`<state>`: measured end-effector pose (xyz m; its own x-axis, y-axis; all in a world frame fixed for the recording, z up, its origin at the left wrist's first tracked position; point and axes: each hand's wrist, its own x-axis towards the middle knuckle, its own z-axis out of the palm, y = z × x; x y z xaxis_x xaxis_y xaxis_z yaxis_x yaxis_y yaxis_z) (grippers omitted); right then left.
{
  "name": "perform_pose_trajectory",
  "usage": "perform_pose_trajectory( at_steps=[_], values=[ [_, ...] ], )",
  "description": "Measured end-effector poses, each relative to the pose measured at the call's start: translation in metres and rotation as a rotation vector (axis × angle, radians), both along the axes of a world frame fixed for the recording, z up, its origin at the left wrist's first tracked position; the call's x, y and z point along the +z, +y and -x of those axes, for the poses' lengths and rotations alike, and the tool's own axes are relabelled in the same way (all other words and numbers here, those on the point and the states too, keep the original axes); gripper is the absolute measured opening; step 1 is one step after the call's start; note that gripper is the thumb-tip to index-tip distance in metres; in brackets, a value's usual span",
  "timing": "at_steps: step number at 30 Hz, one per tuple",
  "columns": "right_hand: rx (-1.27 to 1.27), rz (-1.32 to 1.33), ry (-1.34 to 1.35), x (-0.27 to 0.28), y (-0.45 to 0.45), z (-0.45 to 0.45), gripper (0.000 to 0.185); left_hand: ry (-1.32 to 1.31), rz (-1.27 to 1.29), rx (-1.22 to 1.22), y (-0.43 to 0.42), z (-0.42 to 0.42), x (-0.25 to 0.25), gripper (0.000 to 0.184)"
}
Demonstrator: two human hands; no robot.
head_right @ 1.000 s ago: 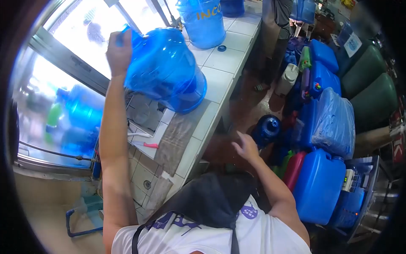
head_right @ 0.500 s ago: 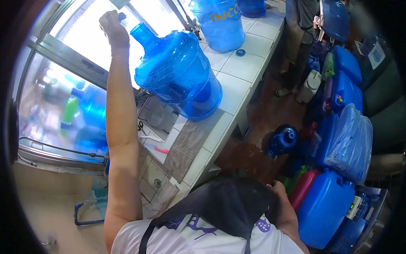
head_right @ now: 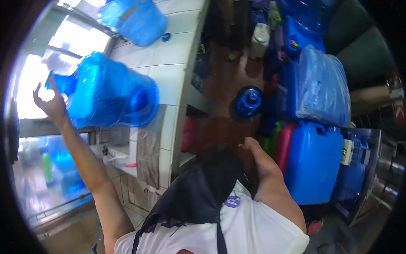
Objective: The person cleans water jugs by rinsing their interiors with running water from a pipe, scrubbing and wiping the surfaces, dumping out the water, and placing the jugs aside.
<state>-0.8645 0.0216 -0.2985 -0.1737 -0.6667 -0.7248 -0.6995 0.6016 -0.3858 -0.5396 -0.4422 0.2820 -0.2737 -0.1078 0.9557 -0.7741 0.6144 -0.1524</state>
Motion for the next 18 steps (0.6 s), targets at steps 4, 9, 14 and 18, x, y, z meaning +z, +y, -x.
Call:
perform_pose_trajectory(
  at_steps=[4, 9, 14, 18],
  values=[
    [-0.046, -0.196, -0.047, 0.008, -0.028, 0.018, 0.072, -0.042, 0.225, 0.045, 0.062, -0.017, -0.024, 0.048],
    [-0.209, -0.191, -0.055, -0.003, -0.059, 0.043, 0.077, -0.035, -0.477, 0.034, 0.156, -0.034, -0.192, 0.024],
    [-0.329, -0.087, 0.007, -0.039, -0.087, 0.076, 0.081, -0.236, -1.177, -0.046, 0.202, -0.040, -0.316, 0.021],
    [-0.529, -0.152, 0.183, -0.012, -0.134, 0.106, 0.102, -0.382, -1.119, 0.006, 0.208, -0.015, -0.319, 0.026]
  ],
)
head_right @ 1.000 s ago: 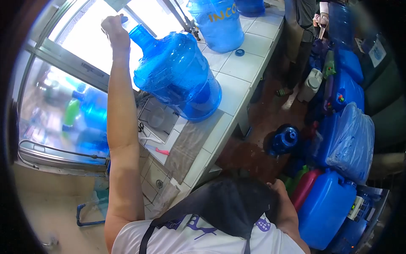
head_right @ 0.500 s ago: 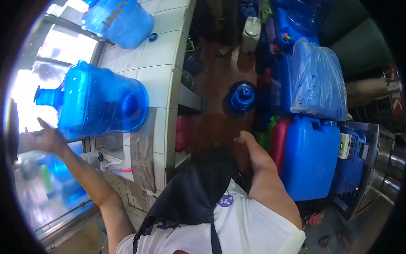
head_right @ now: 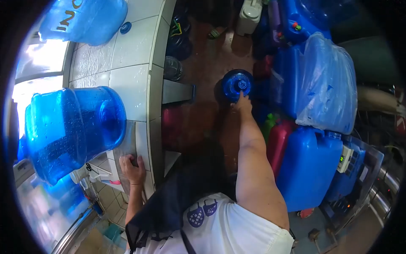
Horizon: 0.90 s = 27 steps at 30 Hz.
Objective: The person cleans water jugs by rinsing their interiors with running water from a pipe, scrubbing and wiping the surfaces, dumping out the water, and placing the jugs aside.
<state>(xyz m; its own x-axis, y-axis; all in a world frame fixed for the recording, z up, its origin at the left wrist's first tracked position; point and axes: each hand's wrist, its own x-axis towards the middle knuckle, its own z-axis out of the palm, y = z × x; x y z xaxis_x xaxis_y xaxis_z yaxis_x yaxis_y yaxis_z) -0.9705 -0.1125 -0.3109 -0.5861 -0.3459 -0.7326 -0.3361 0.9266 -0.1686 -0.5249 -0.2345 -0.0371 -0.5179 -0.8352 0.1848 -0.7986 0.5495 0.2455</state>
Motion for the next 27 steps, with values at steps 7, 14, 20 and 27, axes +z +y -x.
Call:
perform_pose_trajectory(
  at_steps=[7, 14, 20, 27],
  values=[
    [-0.001, 0.145, 0.182, -0.041, -0.039, 0.026, 0.116, -0.156, -0.028, 0.018, -0.001, -0.001, -0.002, 0.024],
    [0.062, 0.015, 0.168, -0.065, -0.051, 0.001, 0.088, -0.166, -0.076, 0.043, -0.001, -0.006, -0.005, 0.026],
    [0.282, 0.114, 0.175, -0.095, -0.025, -0.072, 0.045, -0.166, -0.040, 0.024, -0.001, -0.004, -0.002, 0.027],
    [0.339, 0.181, 0.128, -0.073, 0.001, -0.091, 0.053, -0.135, -0.022, 0.023, -0.002, -0.004, -0.001, 0.026]
  ],
)
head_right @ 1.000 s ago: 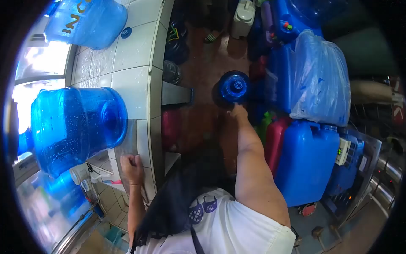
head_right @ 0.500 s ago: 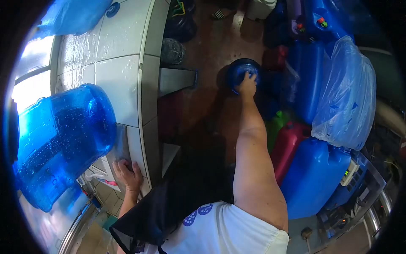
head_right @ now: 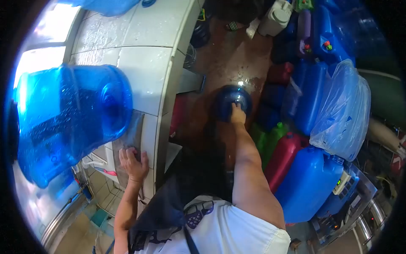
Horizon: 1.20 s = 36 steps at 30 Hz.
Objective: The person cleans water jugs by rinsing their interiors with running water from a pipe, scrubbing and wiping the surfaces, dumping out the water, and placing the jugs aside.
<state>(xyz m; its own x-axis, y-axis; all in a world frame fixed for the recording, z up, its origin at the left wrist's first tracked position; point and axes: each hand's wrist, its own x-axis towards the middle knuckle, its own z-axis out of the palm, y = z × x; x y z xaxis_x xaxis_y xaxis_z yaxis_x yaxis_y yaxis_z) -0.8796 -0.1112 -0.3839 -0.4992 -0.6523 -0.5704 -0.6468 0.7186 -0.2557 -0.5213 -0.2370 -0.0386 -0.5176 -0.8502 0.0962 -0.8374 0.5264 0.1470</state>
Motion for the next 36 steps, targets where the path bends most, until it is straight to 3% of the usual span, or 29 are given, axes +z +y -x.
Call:
perform_pose_trajectory(
  at_steps=[6, 8, 17, 23, 26, 30, 32, 36],
  values=[
    [0.087, 0.118, -0.138, 0.106, 0.005, 0.007, 0.061, 0.072, 0.013, 0.010, 0.000, 0.003, 0.004, 0.025],
    [0.158, 0.299, -0.175, 0.156, 0.000, 0.002, 0.060, 0.112, 0.032, 0.002, -0.001, 0.001, 0.001, 0.026],
    [0.441, 0.453, 0.007, 0.397, -0.023, -0.014, 0.051, 0.293, 0.114, -0.053, 0.000, -0.004, 0.003, 0.026],
    [0.578, 0.845, 0.209, 0.560, 0.004, -0.061, 0.052, 0.744, 0.085, -0.041, 0.013, -0.031, 0.001, 0.024],
    [0.588, 1.052, 0.255, 0.638, 0.028, -0.099, 0.044, 0.839, 0.108, -0.039, 0.045, -0.075, 0.032, 0.022],
    [0.761, 1.466, 0.648, 0.702, 0.060, -0.111, 0.041, 1.005, 0.181, 0.263, 0.078, -0.180, 0.011, 0.018],
    [0.672, 1.613, 0.691, 0.727, 0.075, -0.140, 0.041, 1.027, 0.236, 0.558, 0.099, -0.245, -0.005, 0.017],
    [0.791, 1.841, 0.543, 0.745, 0.076, -0.186, 0.043, 1.044, 0.356, 0.997, 0.144, -0.394, -0.039, 0.028]
  ],
)
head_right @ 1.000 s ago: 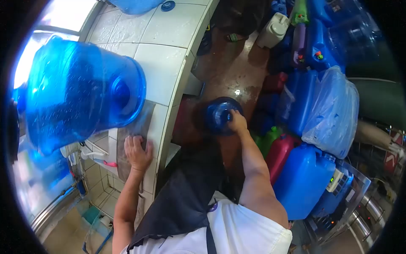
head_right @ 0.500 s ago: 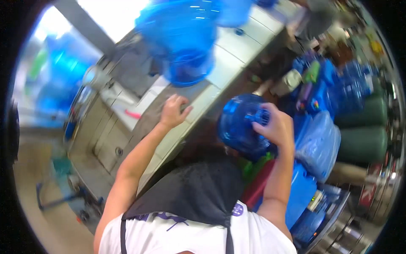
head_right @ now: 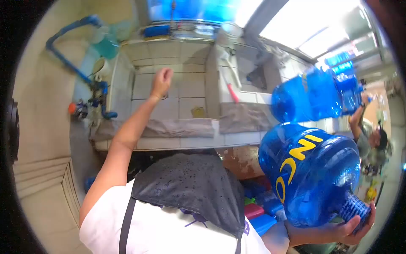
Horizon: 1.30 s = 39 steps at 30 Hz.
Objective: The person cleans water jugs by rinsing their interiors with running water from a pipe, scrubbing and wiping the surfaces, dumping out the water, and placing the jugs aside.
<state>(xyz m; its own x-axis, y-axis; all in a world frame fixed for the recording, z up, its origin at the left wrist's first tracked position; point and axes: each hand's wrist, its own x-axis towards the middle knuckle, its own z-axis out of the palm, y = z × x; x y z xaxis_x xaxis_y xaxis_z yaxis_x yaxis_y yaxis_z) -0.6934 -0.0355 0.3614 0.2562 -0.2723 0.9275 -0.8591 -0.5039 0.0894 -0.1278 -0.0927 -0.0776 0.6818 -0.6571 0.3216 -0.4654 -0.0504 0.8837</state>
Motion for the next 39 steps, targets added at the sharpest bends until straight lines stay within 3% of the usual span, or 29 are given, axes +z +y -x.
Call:
perform_pose_trajectory(
  at_steps=[2, 5, 6, 8, 10, 11, 13, 14, 16, 19, 21, 22, 23, 27, 28, 29, 30, 32, 33, 35, 37, 39],
  values=[
    [0.227, 0.103, -0.189, -0.005, -0.011, -0.029, 0.044, 0.011, -0.074, 0.229, 0.031, -0.053, 0.006, 0.037],
    [0.303, 0.077, -0.217, -0.016, -0.039, -0.069, 0.043, -0.096, -0.084, 0.391, 0.065, -0.120, -0.006, 0.039],
    [0.295, 0.199, -0.161, -0.019, -0.048, -0.106, 0.035, -0.097, -0.089, 0.413, 0.074, -0.133, -0.004, 0.039],
    [0.397, 0.114, -0.303, -0.039, -0.080, -0.151, 0.034, -0.072, 0.000, 0.362, 0.090, -0.148, 0.005, 0.038],
    [0.536, -0.097, -0.609, -0.083, -0.130, -0.195, 0.031, -0.061, 0.007, 0.357, 0.106, -0.149, 0.029, 0.037],
    [0.705, -0.238, -0.408, -0.086, -0.129, -0.237, 0.029, -0.050, 0.022, 0.323, 0.112, -0.148, 0.037, 0.037],
    [0.720, -0.618, -0.505, -0.126, -0.127, -0.310, 0.032, -0.064, 0.064, 0.294, 0.120, -0.148, 0.045, 0.038],
    [0.506, -0.536, -0.201, -0.141, -0.124, -0.343, 0.037, -0.051, 0.071, 0.290, 0.125, -0.142, 0.057, 0.036],
    [0.601, -0.514, 0.021, -0.171, -0.103, -0.399, 0.045, -0.040, 0.093, 0.272, 0.127, -0.131, 0.075, 0.034],
    [0.794, -0.709, 0.016, -0.246, -0.093, -0.459, 0.052, -0.069, 0.193, 0.104, 0.132, -0.119, 0.100, 0.030],
    [0.761, -0.874, 0.152, -0.264, -0.075, -0.484, 0.060, -0.206, 0.181, 0.024, 0.136, -0.100, 0.128, 0.029],
    [0.799, -0.859, 0.212, -0.275, -0.069, -0.495, 0.058, -0.212, 0.187, 0.001, 0.137, -0.090, 0.141, 0.029],
    [0.933, -0.793, 0.091, -0.287, -0.064, -0.507, 0.055, -0.359, 0.134, -0.035, 0.137, -0.082, 0.153, 0.031],
    [1.086, -0.910, 0.140, -0.287, -0.054, -0.517, 0.055, -0.717, 0.127, -0.134, 0.114, -0.067, 0.164, 0.037],
    [1.179, -0.963, 0.188, -0.287, -0.060, -0.512, 0.062, -0.660, 0.141, -0.164, 0.107, -0.064, 0.160, 0.035],
    [1.233, -0.854, 0.196, -0.295, -0.068, -0.503, 0.066, -0.664, 0.095, -0.145, 0.099, -0.068, 0.151, 0.031],
    [1.116, -0.937, 0.336, -0.285, -0.074, -0.485, 0.069, -0.668, 0.049, -0.128, 0.092, -0.076, 0.145, 0.027],
    [0.958, -0.876, 0.361, -0.304, -0.100, -0.455, 0.045, -0.559, -0.126, -0.085, 0.082, -0.091, 0.140, 0.020],
    [0.895, -0.845, 0.371, -0.322, -0.119, -0.438, 0.037, -0.605, -0.064, -0.033, 0.076, -0.102, 0.135, 0.019],
    [0.537, -0.862, 0.415, -0.352, -0.154, -0.394, 0.027, -0.607, -0.043, -0.049, 0.064, -0.115, 0.132, 0.020],
    [0.212, -0.862, 0.454, -0.375, -0.176, -0.347, 0.019, -0.620, -0.112, -0.018, 0.056, -0.111, 0.142, 0.020],
    [0.120, -0.856, 0.321, -0.403, -0.194, -0.312, 0.020, -0.640, -0.131, -0.018, 0.043, -0.110, 0.143, 0.020]
  ],
)
